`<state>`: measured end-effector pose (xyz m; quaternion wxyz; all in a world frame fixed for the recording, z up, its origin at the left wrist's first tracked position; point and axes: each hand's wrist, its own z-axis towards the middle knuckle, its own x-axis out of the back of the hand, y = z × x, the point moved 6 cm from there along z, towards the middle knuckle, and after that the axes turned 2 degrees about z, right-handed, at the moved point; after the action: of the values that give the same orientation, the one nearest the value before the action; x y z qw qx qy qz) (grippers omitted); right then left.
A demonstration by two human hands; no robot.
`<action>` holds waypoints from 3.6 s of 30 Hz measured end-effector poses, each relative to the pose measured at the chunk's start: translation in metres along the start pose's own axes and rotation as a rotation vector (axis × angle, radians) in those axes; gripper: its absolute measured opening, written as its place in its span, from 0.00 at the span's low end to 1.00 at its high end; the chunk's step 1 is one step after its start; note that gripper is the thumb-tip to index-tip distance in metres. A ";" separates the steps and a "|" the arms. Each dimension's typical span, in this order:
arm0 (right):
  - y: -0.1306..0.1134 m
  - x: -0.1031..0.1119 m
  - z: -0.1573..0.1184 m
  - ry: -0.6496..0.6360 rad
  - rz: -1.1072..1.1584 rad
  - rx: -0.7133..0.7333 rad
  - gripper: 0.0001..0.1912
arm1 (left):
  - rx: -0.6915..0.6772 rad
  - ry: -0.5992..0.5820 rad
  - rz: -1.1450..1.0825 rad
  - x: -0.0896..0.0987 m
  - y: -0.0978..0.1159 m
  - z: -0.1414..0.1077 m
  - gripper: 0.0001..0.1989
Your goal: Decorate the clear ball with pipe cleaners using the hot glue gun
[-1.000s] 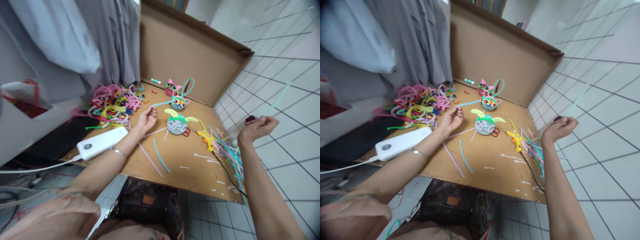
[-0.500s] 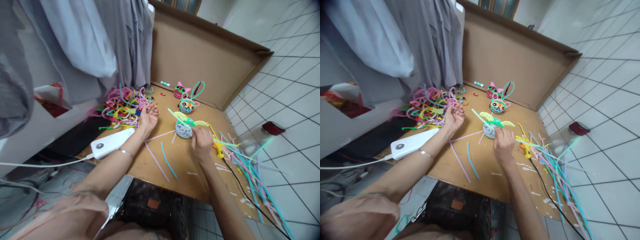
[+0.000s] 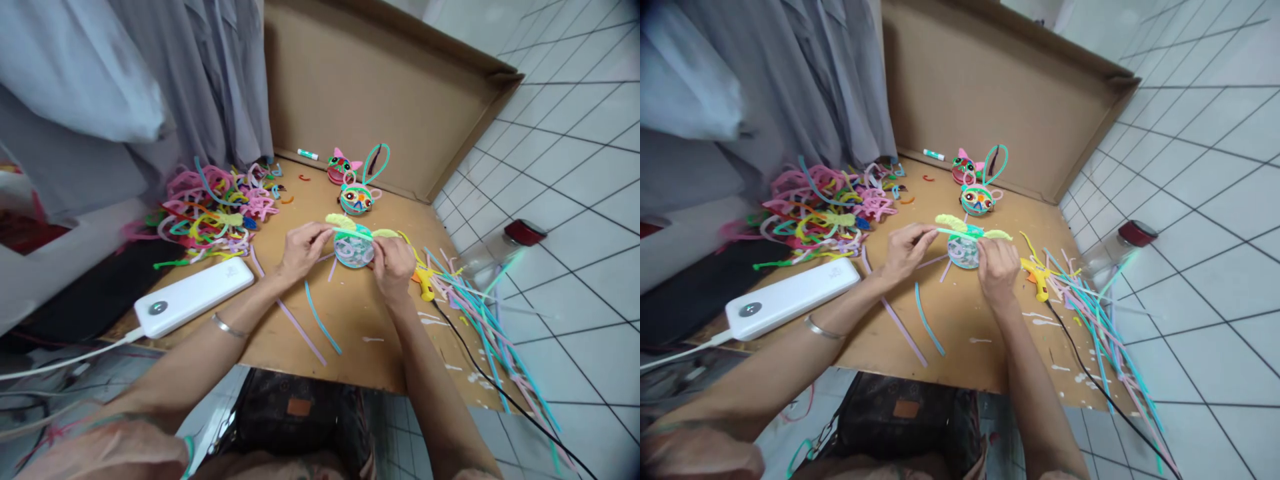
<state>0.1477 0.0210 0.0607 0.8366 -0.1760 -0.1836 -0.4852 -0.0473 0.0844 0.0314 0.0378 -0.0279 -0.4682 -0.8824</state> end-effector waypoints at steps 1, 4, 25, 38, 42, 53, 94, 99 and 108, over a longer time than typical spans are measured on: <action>0.010 0.004 -0.004 0.030 -0.018 -0.038 0.12 | 0.015 0.029 0.020 0.003 -0.002 0.001 0.06; 0.036 0.009 -0.018 0.086 -0.062 -0.153 0.12 | 0.057 0.036 0.072 0.004 -0.011 0.002 0.07; 0.063 -0.020 -0.034 -0.004 0.176 -0.315 0.12 | 0.200 -0.026 -0.001 -0.017 -0.035 0.000 0.04; 0.067 -0.030 -0.037 -0.021 0.158 -0.334 0.13 | 0.203 0.018 -0.045 -0.017 -0.031 0.000 0.03; 0.060 -0.028 -0.037 -0.027 0.118 -0.287 0.13 | 0.210 0.042 -0.121 -0.015 -0.032 -0.003 0.04; 0.056 -0.023 -0.042 -0.025 0.003 -0.345 0.13 | 0.192 0.039 -0.198 -0.013 -0.027 -0.008 0.05; 0.047 -0.013 -0.048 0.010 -0.089 -0.315 0.14 | -0.110 -0.015 0.284 -0.014 -0.020 -0.009 0.14; 0.077 0.025 -0.035 0.032 -0.213 -0.413 0.12 | -0.182 0.020 0.347 -0.011 -0.017 -0.008 0.13; 0.174 0.163 -0.040 -0.324 -0.911 -1.008 0.17 | -0.182 -0.044 0.266 -0.021 -0.019 -0.014 0.11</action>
<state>0.3812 -0.0380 0.0839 0.3282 -0.5185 -0.1142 -0.7813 -0.0287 0.0841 0.0059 0.1414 -0.1121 -0.3792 -0.9075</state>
